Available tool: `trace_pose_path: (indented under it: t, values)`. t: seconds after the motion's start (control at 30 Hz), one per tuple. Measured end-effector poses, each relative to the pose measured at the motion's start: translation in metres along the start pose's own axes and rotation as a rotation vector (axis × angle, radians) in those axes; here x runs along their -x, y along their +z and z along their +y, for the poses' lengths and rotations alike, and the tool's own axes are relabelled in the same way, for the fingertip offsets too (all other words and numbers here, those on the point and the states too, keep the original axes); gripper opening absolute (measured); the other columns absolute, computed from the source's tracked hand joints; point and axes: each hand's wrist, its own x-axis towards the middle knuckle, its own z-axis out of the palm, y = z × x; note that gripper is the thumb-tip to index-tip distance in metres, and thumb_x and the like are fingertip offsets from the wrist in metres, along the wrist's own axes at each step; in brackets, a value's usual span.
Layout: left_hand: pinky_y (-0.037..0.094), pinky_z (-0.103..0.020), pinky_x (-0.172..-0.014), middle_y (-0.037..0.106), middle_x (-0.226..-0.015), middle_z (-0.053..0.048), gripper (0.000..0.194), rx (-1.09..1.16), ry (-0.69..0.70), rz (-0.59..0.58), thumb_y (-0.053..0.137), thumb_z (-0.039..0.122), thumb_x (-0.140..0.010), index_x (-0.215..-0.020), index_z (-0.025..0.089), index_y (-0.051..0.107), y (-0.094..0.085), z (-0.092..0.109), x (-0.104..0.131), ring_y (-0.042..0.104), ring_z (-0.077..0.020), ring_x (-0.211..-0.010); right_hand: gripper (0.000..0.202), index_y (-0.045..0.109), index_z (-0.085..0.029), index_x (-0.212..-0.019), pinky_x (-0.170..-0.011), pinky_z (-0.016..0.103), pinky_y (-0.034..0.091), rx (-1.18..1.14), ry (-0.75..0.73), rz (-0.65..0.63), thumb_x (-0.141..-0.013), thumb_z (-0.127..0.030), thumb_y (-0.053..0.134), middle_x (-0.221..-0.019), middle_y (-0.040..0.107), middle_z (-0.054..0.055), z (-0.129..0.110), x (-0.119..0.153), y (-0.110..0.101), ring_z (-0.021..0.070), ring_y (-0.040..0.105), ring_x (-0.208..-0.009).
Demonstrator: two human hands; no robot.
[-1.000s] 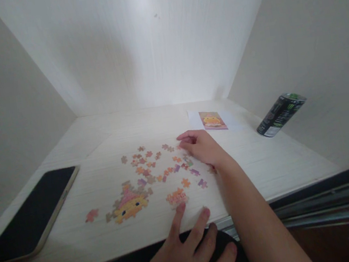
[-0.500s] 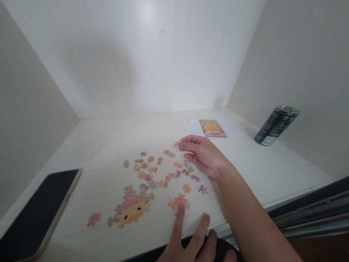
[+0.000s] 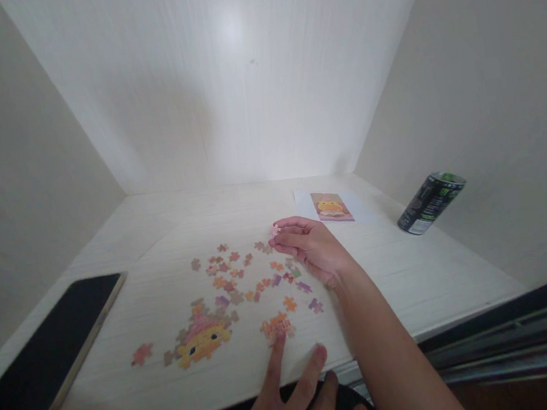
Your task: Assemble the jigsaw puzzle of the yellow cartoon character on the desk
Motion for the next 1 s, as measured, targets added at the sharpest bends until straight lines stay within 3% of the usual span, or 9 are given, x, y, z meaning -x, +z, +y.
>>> trace_pose_path:
  t: [0.17, 0.33, 0.63, 1.0]
  values:
    - [-0.004, -0.077, -0.109, 0.065, -0.112, -0.001, 0.041, 0.000, -0.003, -0.015, 0.047, 0.042, -0.095, -0.135, 0.032, 0.049, 0.000, 0.000, 0.000, 0.050, -0.0320, -0.122, 0.031, 0.069, -0.019, -0.093, -0.053, 0.020, 0.043, 0.273, -0.046, 0.026, -0.065, -0.026, 0.080, -0.083, 0.070, 0.002, 0.008, -0.004, -0.004, 0.0096, 0.060, -0.064]
    - [-0.005, -0.076, -0.109, 0.065, -0.112, 0.001, 0.041, -0.007, -0.010, 0.012, 0.044, 0.045, -0.096, -0.134, 0.033, 0.050, 0.001, 0.001, 0.001, 0.049, -0.0320, -0.123, 0.023, 0.071, -0.018, -0.096, -0.044, 0.021, 0.030, 0.668, -0.120, -0.116, -0.078, -0.030, 0.067, -0.066, 0.063, -0.002, 0.014, -0.003, -0.001, 0.0082, 0.045, -0.048]
    - [0.000, -0.078, -0.108, 0.066, -0.112, 0.001, 0.038, -0.041, -0.017, 0.041, 0.045, 0.042, -0.096, -0.132, 0.033, 0.051, 0.007, 0.003, 0.002, 0.051, -0.0314, -0.122, 0.013, 0.071, -0.018, -0.080, -0.046, 0.024, 0.038, 0.996, -0.115, -0.204, -0.079, -0.025, 0.060, -0.059, 0.063, 0.000, 0.011, 0.003, 0.004, 0.0121, 0.052, -0.048]
    - [0.001, -0.078, -0.107, 0.066, -0.107, -0.001, 0.039, -0.024, -0.026, 0.087, 0.047, 0.044, -0.095, -0.131, 0.030, 0.052, 0.010, 0.004, 0.001, 0.051, -0.0334, -0.121, 0.026, 0.061, -0.017, -0.064, -0.050, 0.025, 0.034, 1.235, -0.111, -0.197, -0.082, -0.034, 0.057, -0.057, 0.060, 0.000, 0.009, 0.004, 0.011, 0.0121, 0.049, -0.053]
